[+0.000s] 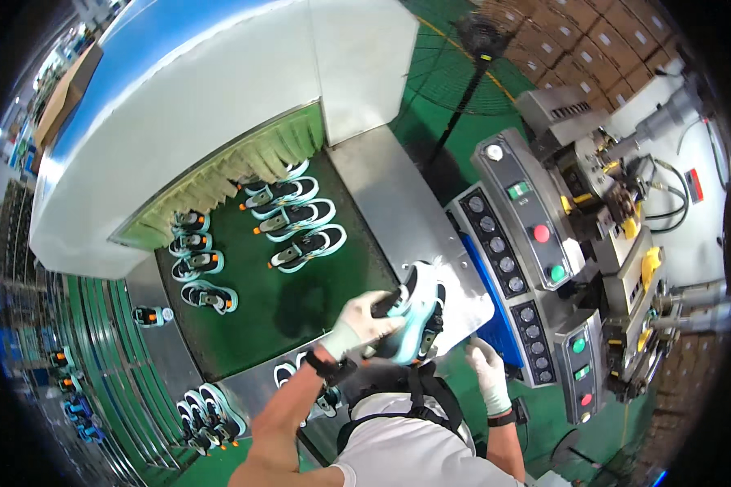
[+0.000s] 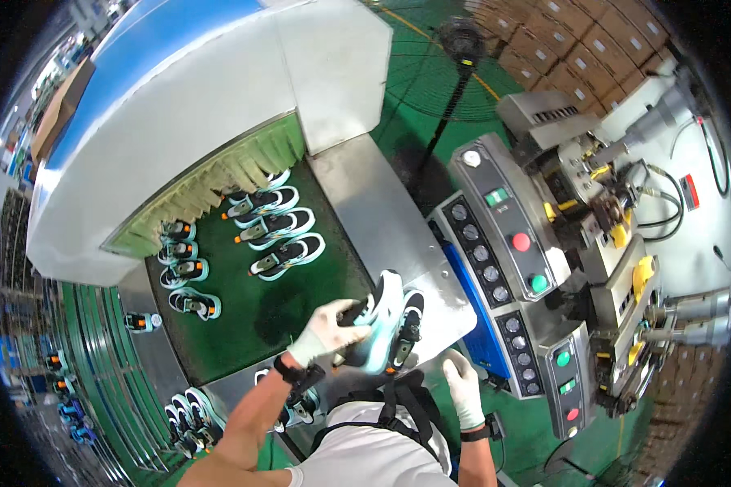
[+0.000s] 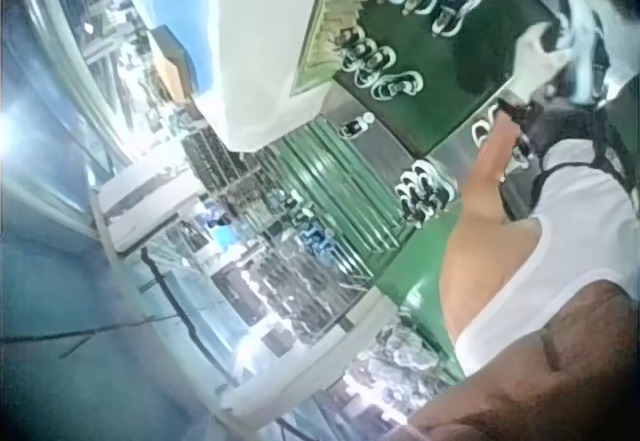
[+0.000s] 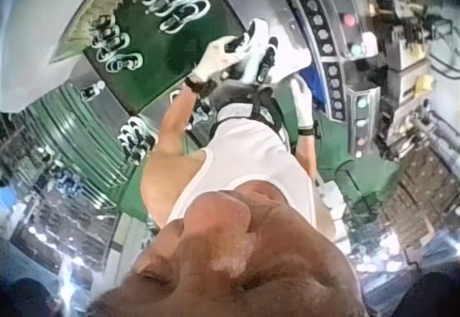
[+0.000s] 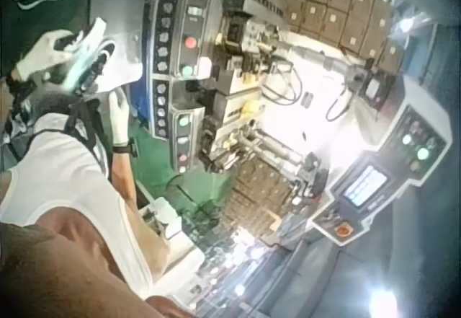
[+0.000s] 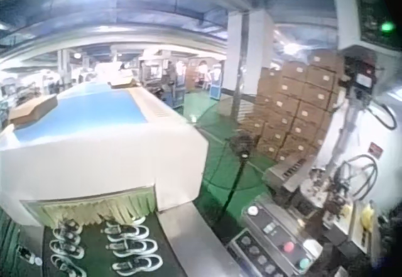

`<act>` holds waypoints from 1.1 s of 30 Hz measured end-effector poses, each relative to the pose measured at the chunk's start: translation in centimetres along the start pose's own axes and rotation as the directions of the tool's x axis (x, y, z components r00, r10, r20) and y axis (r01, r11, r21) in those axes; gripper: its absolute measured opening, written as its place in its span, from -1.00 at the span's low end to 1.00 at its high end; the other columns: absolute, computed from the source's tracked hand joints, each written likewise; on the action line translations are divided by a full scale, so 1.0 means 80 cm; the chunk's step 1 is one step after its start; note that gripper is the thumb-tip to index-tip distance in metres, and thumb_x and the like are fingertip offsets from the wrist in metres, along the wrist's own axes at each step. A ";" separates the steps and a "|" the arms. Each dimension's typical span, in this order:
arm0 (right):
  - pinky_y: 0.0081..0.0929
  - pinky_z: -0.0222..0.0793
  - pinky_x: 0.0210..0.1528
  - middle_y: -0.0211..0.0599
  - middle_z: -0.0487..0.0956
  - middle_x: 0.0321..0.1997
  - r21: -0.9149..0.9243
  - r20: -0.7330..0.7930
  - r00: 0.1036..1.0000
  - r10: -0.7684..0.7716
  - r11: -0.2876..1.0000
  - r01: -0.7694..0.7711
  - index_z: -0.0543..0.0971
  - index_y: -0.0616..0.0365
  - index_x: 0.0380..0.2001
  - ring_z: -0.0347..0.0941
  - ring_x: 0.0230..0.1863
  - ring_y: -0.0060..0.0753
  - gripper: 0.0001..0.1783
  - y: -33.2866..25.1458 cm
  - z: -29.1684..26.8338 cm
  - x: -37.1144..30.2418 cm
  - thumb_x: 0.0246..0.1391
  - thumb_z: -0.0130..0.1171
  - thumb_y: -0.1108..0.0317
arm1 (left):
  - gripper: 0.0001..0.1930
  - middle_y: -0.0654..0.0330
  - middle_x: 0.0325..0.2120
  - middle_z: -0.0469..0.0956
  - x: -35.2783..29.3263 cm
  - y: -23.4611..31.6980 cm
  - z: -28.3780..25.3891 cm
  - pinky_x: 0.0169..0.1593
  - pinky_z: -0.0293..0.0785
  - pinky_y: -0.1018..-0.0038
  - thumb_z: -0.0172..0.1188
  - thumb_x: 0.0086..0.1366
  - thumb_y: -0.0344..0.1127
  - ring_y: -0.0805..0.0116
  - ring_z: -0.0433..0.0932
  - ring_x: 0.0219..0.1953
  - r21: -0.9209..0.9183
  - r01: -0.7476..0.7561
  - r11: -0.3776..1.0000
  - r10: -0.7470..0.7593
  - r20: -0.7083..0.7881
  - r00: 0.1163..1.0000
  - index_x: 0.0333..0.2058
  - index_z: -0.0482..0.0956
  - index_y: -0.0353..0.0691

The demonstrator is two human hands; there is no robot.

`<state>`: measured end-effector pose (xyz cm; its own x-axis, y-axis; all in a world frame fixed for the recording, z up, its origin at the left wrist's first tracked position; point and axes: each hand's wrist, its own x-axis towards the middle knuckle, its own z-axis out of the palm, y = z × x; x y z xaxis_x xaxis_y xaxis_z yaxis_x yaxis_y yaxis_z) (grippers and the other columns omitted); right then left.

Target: The person picks up shoes from a table, places them into a machine, and presses buttons. They then remove the shoes from the machine and place them onto a conveyor belt.

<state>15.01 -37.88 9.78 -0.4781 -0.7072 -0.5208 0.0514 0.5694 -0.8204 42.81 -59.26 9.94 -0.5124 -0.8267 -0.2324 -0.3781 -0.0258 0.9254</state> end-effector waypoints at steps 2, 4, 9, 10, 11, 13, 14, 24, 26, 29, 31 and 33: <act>-0.24 0.38 0.26 0.01 0.50 0.17 0.472 0.355 0.933 -0.054 0.872 -0.129 0.36 0.35 0.23 0.49 0.17 -0.12 -0.41 -0.024 -0.004 -0.006 0.32 0.11 0.13 | -0.24 0.00 -0.01 0.58 -0.008 0.082 0.021 0.16 0.42 0.44 0.45 -0.04 -0.09 0.32 0.54 0.05 -0.255 -0.009 0.967 0.069 0.224 0.972 0.11 0.48 -0.41; -0.06 0.48 0.14 0.07 0.54 0.09 0.642 0.413 0.911 0.008 0.706 -0.298 0.39 0.32 0.19 0.54 0.09 -0.01 -0.43 -0.047 0.008 -0.006 0.34 0.03 0.06 | -0.27 0.06 -0.01 0.57 -0.002 0.134 0.045 0.17 0.39 0.45 0.43 -0.03 -0.21 0.33 0.53 0.04 -0.314 -0.065 0.947 0.198 0.412 0.890 0.14 0.45 -0.40; -0.09 0.48 0.10 0.03 0.51 0.14 0.820 0.537 0.757 -0.372 0.442 -0.365 0.37 0.16 0.24 0.53 0.07 -0.06 -0.46 -0.109 -0.048 -0.016 0.30 0.06 0.11 | -0.30 -0.01 0.19 0.41 0.057 0.225 0.133 0.30 0.28 0.34 0.33 0.07 -0.47 0.18 0.43 0.22 -0.465 -0.262 0.845 0.464 0.395 0.793 0.23 0.35 -0.37; -0.20 0.42 0.21 -0.14 0.49 0.23 0.855 0.337 0.866 -0.368 0.505 -0.118 0.33 0.08 0.31 0.49 0.14 -0.22 -0.37 -0.113 -0.065 -0.011 0.23 0.20 0.15 | -0.31 -0.02 0.19 0.41 0.067 0.233 0.147 0.32 0.29 0.29 0.32 0.09 -0.48 0.17 0.41 0.23 -0.440 -0.207 0.874 0.388 0.376 0.841 0.24 0.33 -0.40; -0.36 0.31 0.30 -0.28 0.46 0.27 0.864 0.252 0.912 -0.323 0.500 -0.061 0.29 0.07 0.34 0.39 0.24 -0.36 -0.29 -0.075 -0.089 -0.005 0.20 0.24 0.09 | -0.34 -0.01 0.19 0.41 0.078 0.242 0.161 0.32 0.31 0.28 0.29 0.13 -0.48 0.17 0.40 0.24 -0.437 -0.264 0.860 0.431 0.344 0.834 0.24 0.33 -0.40; -0.36 0.31 0.30 -0.33 0.44 0.29 0.956 0.213 0.915 -0.343 0.265 -0.124 0.24 0.11 0.37 0.38 0.25 -0.41 -0.20 -0.053 -0.134 0.007 0.18 0.28 0.04 | -0.39 0.00 0.18 0.41 0.094 0.264 0.190 0.31 0.33 0.27 0.24 0.20 -0.49 0.18 0.40 0.26 -0.426 -0.315 0.848 0.458 0.292 0.840 0.24 0.33 -0.41; -0.37 0.31 0.30 -0.36 0.43 0.30 0.930 0.126 0.963 -0.240 0.367 -0.030 0.22 0.12 0.38 0.37 0.26 -0.42 -0.16 -0.058 -0.159 0.011 0.15 0.31 0.02 | -0.43 0.01 0.18 0.41 0.101 0.272 0.203 0.30 0.34 0.26 0.21 0.24 -0.48 0.18 0.39 0.26 -0.421 -0.309 0.853 0.447 0.282 0.849 0.24 0.34 -0.41; -0.20 0.53 0.12 -0.18 0.61 0.08 0.962 -0.144 0.925 -0.352 0.168 0.214 0.44 0.22 0.20 0.58 0.05 -0.21 -0.15 -0.037 -0.322 -0.011 -0.25 0.54 0.44 | -0.56 -0.02 0.09 0.52 0.156 0.271 0.319 0.22 0.44 0.38 0.13 0.34 -0.54 0.22 0.52 0.13 -0.289 -0.203 0.936 0.273 0.229 0.934 0.18 0.38 -0.44; -0.19 0.53 0.12 -0.18 0.60 0.10 0.962 -0.194 0.921 -0.339 0.117 0.246 0.44 0.23 0.20 0.58 0.06 -0.18 -0.18 -0.038 -0.320 0.003 -0.19 0.53 0.37 | -0.57 -0.01 0.08 0.52 0.161 0.278 0.326 0.22 0.42 0.39 0.13 0.33 -0.55 0.24 0.52 0.14 -0.243 -0.206 0.948 0.269 0.261 0.927 0.17 0.38 -0.45; -0.15 0.50 0.17 -0.17 0.58 0.13 0.979 -0.158 0.938 -0.307 0.076 0.190 0.41 0.22 0.23 0.56 0.09 -0.15 -0.22 -0.034 -0.320 0.013 -0.07 0.48 0.27 | -0.56 -0.01 0.08 0.52 0.161 0.287 0.332 0.23 0.42 0.39 0.13 0.33 -0.55 0.25 0.51 0.14 -0.186 -0.216 0.958 0.261 0.267 0.928 0.18 0.37 -0.45; -0.13 0.48 0.19 -0.15 0.57 0.15 0.984 -0.152 0.939 -0.309 0.037 0.172 0.40 0.22 0.24 0.55 0.10 -0.14 -0.23 -0.036 -0.314 0.016 -0.03 0.45 0.24 | -0.56 -0.02 0.09 0.51 0.161 0.283 0.330 0.23 0.42 0.39 0.13 0.33 -0.55 0.24 0.51 0.14 -0.217 -0.206 0.954 0.260 0.261 0.930 0.18 0.36 -0.45; -0.11 0.46 0.22 -0.13 0.56 0.16 0.988 -0.149 0.938 -0.313 -0.002 0.156 0.38 0.21 0.25 0.54 0.12 -0.13 -0.24 -0.039 -0.309 0.020 0.01 0.42 0.21 | -0.55 -0.01 0.10 0.50 0.159 0.274 0.324 0.21 0.42 0.40 0.14 0.34 -0.51 0.24 0.50 0.16 -0.209 -0.198 0.958 0.248 0.245 0.937 0.19 0.36 -0.43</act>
<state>-7.58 -30.44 17.34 -0.5949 -0.7793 -0.1969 0.7914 -0.5252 -0.3127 8.02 -55.79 19.49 -0.7627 -0.6437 -0.0619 -0.0990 0.0216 0.9948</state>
